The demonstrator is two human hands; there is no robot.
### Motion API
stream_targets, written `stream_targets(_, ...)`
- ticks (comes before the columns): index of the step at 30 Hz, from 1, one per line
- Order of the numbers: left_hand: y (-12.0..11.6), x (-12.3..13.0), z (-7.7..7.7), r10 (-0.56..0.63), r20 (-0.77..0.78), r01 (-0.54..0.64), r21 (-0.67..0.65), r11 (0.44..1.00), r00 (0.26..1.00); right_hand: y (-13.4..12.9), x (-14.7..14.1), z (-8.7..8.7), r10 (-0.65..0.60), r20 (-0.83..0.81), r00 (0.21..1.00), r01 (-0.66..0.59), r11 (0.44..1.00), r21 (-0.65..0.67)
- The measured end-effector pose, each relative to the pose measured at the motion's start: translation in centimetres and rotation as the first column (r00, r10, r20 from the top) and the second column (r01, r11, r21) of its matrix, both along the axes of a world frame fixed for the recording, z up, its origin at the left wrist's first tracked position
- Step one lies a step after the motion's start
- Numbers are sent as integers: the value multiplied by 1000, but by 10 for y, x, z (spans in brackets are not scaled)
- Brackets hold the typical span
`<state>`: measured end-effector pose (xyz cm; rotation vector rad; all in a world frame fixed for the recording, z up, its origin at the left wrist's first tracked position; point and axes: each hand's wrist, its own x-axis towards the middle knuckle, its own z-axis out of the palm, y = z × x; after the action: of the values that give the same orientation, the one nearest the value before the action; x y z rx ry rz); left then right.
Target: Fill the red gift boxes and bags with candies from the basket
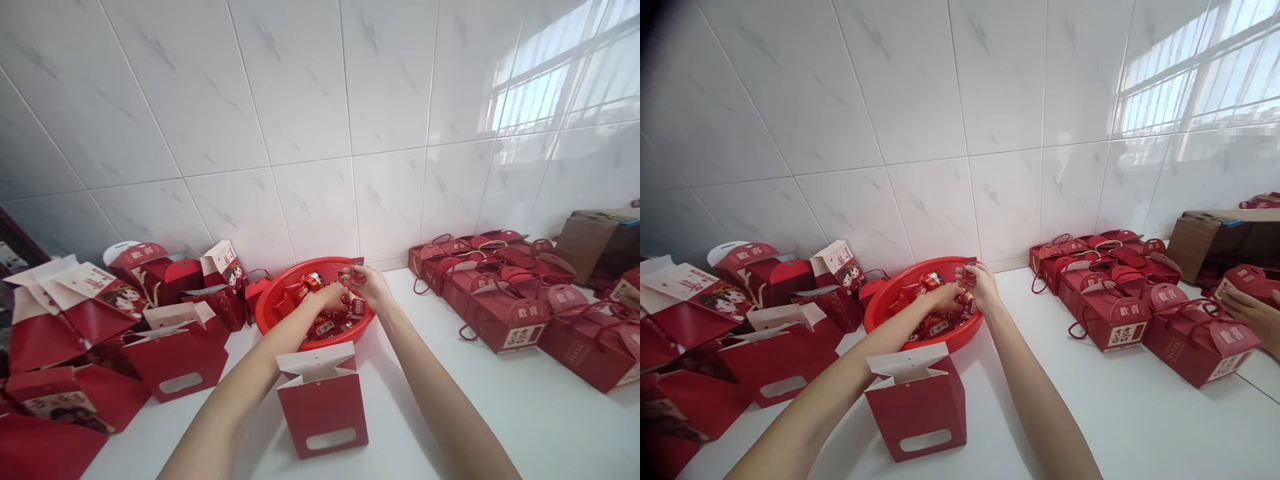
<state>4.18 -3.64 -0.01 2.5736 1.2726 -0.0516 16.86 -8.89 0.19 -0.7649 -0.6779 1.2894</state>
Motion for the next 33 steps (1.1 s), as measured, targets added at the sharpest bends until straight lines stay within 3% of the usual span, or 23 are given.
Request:
stream_targets(9,14,-19,2,134,12,-133,-60,989,991,0,-3,2,-24,-76,997,21,999,-42)
stream_targets(16,14,-30,2,118,144,-95,-158,983,983,-2,-3,2,-33,-74,997,29,998,-52)
stream_targets(24,9,-32,12,86,415,-83,-26,996,906,-5,-4,3,-45,-65,997,43,999,-34)
stream_targets(33,10,-31,12,104,464,-147,59,987,880,-6,-5,3,-75,-39,996,75,997,-16)
